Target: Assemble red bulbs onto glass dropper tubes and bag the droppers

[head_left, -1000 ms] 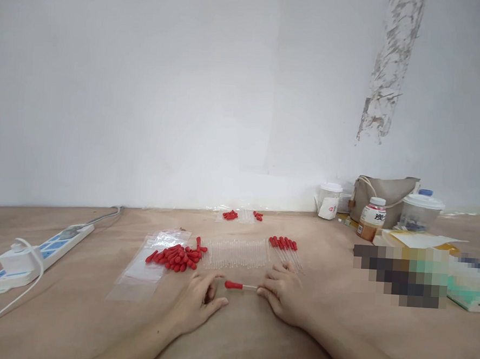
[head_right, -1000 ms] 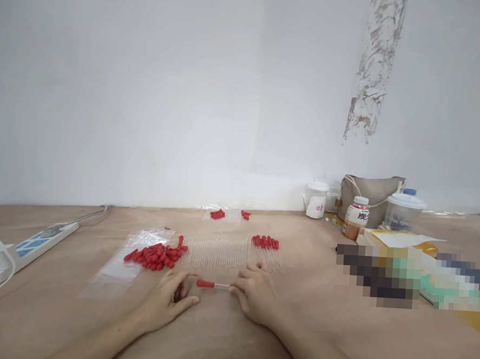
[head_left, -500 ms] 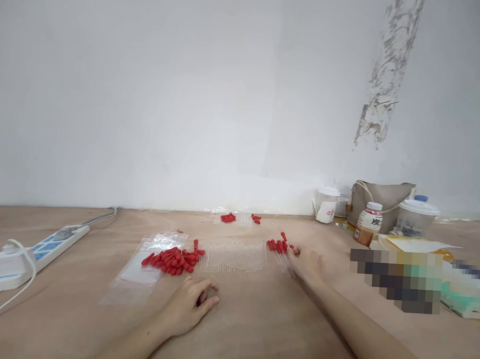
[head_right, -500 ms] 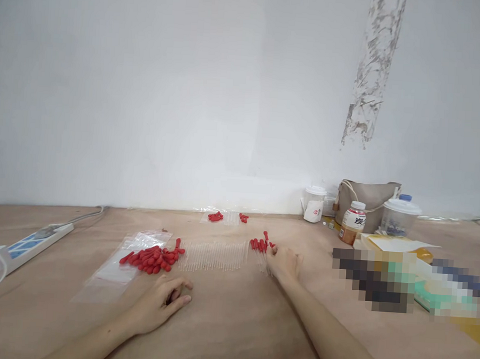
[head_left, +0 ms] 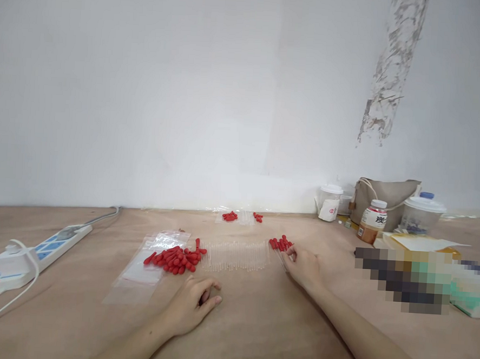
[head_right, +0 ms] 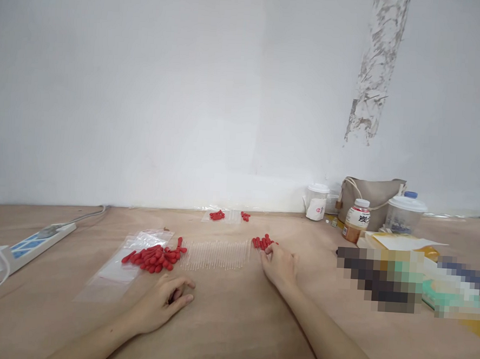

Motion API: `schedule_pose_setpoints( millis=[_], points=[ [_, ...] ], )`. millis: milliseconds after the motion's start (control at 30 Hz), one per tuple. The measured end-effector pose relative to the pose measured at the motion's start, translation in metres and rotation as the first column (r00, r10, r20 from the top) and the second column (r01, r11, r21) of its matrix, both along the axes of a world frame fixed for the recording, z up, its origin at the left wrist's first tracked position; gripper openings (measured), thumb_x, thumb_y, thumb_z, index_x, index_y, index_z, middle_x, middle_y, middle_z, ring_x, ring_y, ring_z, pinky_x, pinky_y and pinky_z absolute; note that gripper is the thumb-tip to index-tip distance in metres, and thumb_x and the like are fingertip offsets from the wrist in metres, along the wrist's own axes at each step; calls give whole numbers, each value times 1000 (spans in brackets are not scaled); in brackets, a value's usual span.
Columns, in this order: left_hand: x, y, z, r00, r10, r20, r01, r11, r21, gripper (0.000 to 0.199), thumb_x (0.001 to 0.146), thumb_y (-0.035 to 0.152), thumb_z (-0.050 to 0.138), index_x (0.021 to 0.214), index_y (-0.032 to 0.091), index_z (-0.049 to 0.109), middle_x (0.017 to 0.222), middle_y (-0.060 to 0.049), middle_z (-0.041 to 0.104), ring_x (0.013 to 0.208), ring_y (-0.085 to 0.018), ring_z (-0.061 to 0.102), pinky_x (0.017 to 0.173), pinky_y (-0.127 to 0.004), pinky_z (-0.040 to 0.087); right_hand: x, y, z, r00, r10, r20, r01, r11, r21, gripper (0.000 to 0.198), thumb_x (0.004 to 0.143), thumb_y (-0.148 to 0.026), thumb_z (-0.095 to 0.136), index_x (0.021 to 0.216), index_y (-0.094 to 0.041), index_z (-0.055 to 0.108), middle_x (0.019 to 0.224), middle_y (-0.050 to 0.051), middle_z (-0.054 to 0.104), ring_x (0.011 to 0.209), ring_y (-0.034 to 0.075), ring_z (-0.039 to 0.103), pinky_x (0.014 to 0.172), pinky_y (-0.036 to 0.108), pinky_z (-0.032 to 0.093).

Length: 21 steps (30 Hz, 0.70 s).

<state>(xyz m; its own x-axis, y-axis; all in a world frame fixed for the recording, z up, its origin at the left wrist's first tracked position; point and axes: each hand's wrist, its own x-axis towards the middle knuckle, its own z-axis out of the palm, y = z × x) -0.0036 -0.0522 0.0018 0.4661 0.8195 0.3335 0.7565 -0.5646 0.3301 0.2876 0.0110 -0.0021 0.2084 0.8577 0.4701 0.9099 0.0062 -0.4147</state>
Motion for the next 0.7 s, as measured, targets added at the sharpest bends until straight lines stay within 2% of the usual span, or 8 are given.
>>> schedule_pose_setpoints(
  millis=[100, 167, 233, 300, 400, 533, 633, 700],
  points=[
    [0, 0, 6, 1000, 27, -11, -27, 1000, 0, 17, 80, 34, 47, 85, 21, 57, 61, 2, 54, 64, -15, 50, 65, -26, 36, -16, 1, 1, 991, 128, 47, -128, 992, -14, 20, 75, -30, 44, 68, -21, 61, 70, 2, 64, 74, 17, 56, 73, 31, 27],
    [-3, 5, 16, 993, 119, -22, -117, 990, 78, 17, 80, 33, 47, 77, 21, 58, 67, 1, 57, 69, -17, 51, 69, -28, 34, -24, 7, 3, 988, 137, 71, -132, 989, -72, 22, 75, -28, 44, 66, -22, 63, 70, 2, 65, 76, 18, 56, 74, 31, 27],
    [-11, 17, 29, 952, 304, -29, -293, 936, 195, 23, 80, 33, 43, 68, 20, 57, 74, -2, 60, 77, -20, 52, 73, -32, 33, -30, 17, 6, 992, 85, 98, -67, 983, -174, 25, 77, -29, 42, 67, -20, 64, 73, 5, 65, 78, 20, 57, 74, 31, 29],
    [-22, 37, 42, 876, 474, -89, -447, 868, 217, 24, 80, 34, 41, 69, 20, 58, 80, -4, 61, 86, -23, 52, 76, -35, 31, -34, 28, 10, 991, 23, 129, 12, 964, -266, 29, 78, -30, 40, 71, -18, 64, 78, 10, 65, 81, 22, 57, 72, 31, 31],
    [-38, 73, 56, 790, 593, -154, -572, 804, 162, 16, 77, 27, 46, 79, 22, 61, 95, -6, 61, 97, -27, 49, 83, -41, 28, -39, 44, 17, 988, -9, 151, 60, 941, -334, 25, 76, -27, 42, 80, -16, 64, 86, 13, 64, 84, 24, 58, 71, 33, 33],
    [-44, 122, 60, 727, 654, -209, -666, 746, 16, 15, 74, 28, 56, 70, 16, 64, 81, -10, 63, 93, -32, 52, 81, -47, 32, -45, 54, 23, 986, -6, 166, 75, 906, -416, 22, 65, -15, 52, 83, -16, 64, 86, 13, 64, 81, 24, 59, 71, 37, 34],
    [-36, 145, 55, 729, 654, -203, -680, 727, -97, 20, 81, 27, 54, 95, 14, 58, 96, -8, 58, 88, -23, 56, 77, -41, 43, -50, 57, 24, 983, 0, 185, 85, 888, -452, 25, 62, -12, 53, 84, -15, 63, 88, 13, 64, 83, 25, 58, 72, 39, 34],
    [-31, 152, 49, 763, 631, -137, -646, 753, -128, 27, 85, 26, 49, 109, 14, 49, 107, -8, 53, 90, -19, 55, 75, -38, 47, -52, 59, 22, 979, 10, 203, 86, 883, -461, 25, 64, -12, 51, 86, -15, 63, 90, 14, 64, 85, 25, 58, 73, 41, 33]
  ],
)
